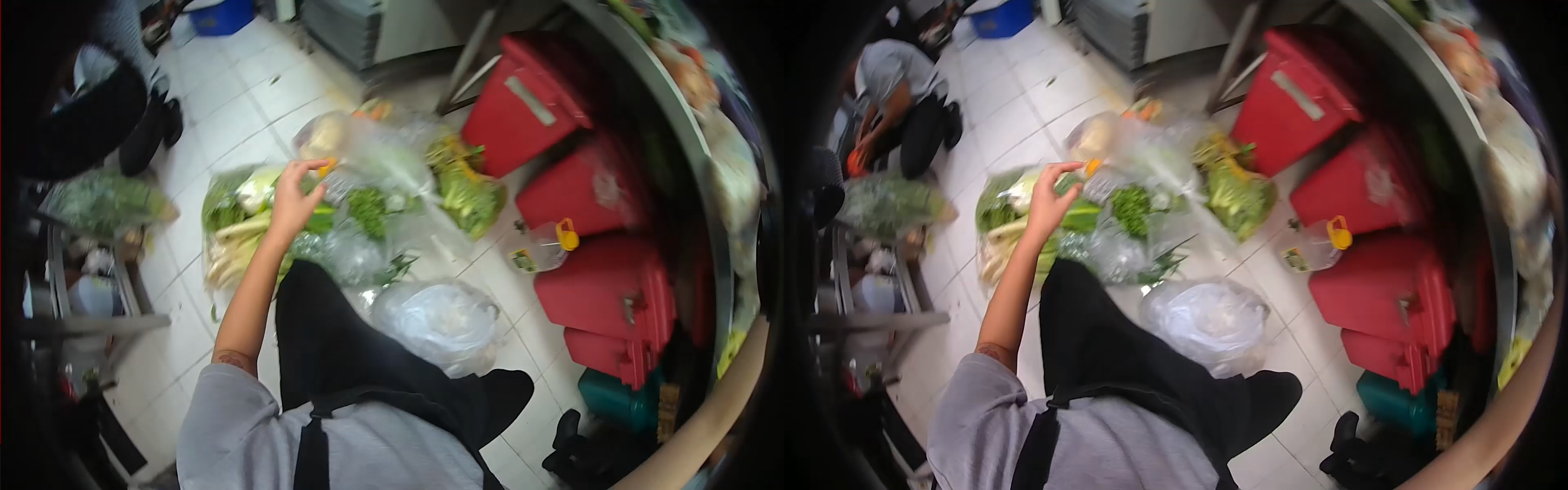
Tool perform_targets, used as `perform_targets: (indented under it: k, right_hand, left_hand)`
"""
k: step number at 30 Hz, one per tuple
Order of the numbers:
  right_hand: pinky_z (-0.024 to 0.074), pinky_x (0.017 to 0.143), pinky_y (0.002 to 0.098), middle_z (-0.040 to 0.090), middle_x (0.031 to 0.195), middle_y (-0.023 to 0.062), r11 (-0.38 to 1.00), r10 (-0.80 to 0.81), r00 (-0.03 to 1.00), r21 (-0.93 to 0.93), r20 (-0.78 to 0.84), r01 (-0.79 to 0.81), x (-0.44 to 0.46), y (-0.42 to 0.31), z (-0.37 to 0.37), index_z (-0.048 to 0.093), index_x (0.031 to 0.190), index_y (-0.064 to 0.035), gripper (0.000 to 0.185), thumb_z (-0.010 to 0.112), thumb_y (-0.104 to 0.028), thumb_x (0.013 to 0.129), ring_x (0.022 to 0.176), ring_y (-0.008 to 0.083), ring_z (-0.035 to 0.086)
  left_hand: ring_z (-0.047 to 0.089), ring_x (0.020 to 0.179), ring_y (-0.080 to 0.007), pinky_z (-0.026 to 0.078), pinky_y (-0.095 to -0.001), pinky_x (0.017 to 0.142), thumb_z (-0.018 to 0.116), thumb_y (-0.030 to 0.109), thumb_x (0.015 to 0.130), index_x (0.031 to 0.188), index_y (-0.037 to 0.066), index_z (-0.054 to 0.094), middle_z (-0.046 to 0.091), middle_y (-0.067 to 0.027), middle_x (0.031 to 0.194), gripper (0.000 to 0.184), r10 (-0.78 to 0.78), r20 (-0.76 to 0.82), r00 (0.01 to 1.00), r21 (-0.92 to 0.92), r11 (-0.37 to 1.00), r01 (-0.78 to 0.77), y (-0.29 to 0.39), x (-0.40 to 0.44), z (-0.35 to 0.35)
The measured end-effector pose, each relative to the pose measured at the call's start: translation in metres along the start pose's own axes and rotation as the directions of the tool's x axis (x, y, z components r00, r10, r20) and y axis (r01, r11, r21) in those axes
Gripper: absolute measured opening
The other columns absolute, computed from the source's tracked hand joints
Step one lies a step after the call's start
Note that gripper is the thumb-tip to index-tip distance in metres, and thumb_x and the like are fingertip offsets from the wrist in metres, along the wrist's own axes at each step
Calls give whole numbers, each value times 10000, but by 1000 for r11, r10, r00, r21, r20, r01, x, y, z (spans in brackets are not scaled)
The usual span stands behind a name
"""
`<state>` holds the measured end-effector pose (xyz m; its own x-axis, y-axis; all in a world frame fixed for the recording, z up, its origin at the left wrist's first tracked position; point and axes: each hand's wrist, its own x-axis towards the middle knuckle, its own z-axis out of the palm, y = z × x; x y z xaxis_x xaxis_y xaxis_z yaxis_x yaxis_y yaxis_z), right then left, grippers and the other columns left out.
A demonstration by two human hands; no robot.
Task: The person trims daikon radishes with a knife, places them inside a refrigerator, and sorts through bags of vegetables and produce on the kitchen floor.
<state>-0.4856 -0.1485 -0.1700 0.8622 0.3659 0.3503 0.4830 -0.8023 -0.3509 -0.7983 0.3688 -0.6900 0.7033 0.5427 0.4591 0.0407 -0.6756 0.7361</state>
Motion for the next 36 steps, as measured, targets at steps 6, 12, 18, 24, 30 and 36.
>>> perform_targets:
  k: [6,12,18,24,30,36]
  right_hand:
    - [413,1008,387,580,1253,221,623,-534,819,-556,210,549,-81,-140,101,589,1247,-42,376,553,-218,916,1161,318,552]
    - [462,885,300,615,1132,96,954,-196,764,301,614,3,-139,-127,307,601,1183,-16,308,548,-144,907,999,176,590]
    - [553,619,293,652,1037,130,822,-151,162,215,975,-528,-327,18,697,497,1331,-47,477,609,-205,894,767,165,661]
    - [450,963,414,548,1247,179,-383,114,8,52,993,-922,-432,-26,786,342,1425,-33,761,634,-461,868,1127,316,553]
    - [414,1016,449,537,1298,121,-665,-61,265,159,962,-730,-393,-75,806,494,1303,-60,648,674,-468,833,1159,300,528]
    - [467,953,485,606,1205,85,-765,-61,186,74,981,-640,-392,-88,814,586,1189,-90,436,664,-366,861,1082,303,579]
  left_hand:
    - [588,990,-272,458,-375,886,719,87,724,1067,69,660,630,-132,1004,349,-285,-286,915,245,901,358,-151,-79,-95]
    - [482,1148,-354,392,-442,974,801,344,666,1142,95,623,569,-181,1142,565,-272,62,960,471,856,213,-154,-85,-56]
    - [584,989,-335,451,-421,859,695,656,656,1043,88,688,629,-207,977,687,-242,804,543,460,832,-310,-106,-36,80]
    - [623,831,-281,473,-408,786,546,667,820,886,-80,668,647,-229,833,760,-164,923,348,109,979,174,-143,22,200]
    - [576,1012,-246,429,-339,915,701,528,768,1175,-49,591,634,-158,1061,715,-395,618,680,-124,805,580,-131,68,208]
    - [419,1265,-338,297,-506,1058,746,544,680,1440,166,375,437,-239,1347,926,-215,590,778,475,872,-119,-111,26,161]
